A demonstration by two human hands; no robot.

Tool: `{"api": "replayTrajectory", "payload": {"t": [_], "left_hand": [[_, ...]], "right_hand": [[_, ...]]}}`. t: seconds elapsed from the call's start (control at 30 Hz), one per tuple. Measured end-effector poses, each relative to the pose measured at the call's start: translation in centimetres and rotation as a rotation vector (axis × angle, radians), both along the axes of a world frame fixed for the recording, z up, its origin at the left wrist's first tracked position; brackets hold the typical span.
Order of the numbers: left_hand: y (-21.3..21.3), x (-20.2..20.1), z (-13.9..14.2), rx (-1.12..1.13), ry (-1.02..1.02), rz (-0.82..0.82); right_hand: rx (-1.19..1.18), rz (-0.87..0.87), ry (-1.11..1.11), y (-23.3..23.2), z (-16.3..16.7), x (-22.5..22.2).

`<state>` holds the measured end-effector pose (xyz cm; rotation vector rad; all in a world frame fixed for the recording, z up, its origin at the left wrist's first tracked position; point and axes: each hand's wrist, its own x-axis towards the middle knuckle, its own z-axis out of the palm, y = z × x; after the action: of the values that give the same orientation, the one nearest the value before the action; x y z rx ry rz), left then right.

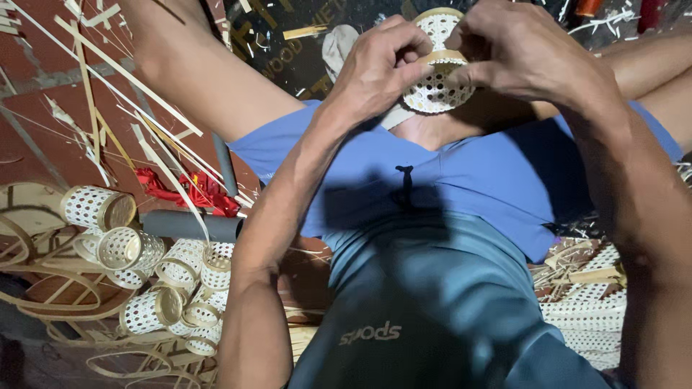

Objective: The person sits on the floor assembling woven bamboo baskets. They bend and weave thin bamboo strips around the rim of a perforated woven basket body, trim strip ends with scissors, and use a gray cylindrical tube to press and shape the strips against the basket wall.

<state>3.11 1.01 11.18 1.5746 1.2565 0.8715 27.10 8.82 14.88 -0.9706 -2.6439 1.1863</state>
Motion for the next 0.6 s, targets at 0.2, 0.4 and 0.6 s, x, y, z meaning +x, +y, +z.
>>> {"api": "replayTrajectory", "payload": {"t": [0.2, 0.4, 0.6], "left_hand": [[-0.6, 1.2, -0.1, 0.12, 0.036, -0.013], [1.2, 0.8, -2.2, 0.005, 0.024, 0.072], [0.3, 0.4, -3.7, -0.365, -0.412, 0.334]], "right_hand": [[-0.068, -0.038, -0.09, -0.1, -0.7, 0.0], [-0.279, -0.184, -0.042, 0.4, -1.4, 1.0], [-0.551, -0.543, 0.249, -1.4, -3.3, 2.1]]}}
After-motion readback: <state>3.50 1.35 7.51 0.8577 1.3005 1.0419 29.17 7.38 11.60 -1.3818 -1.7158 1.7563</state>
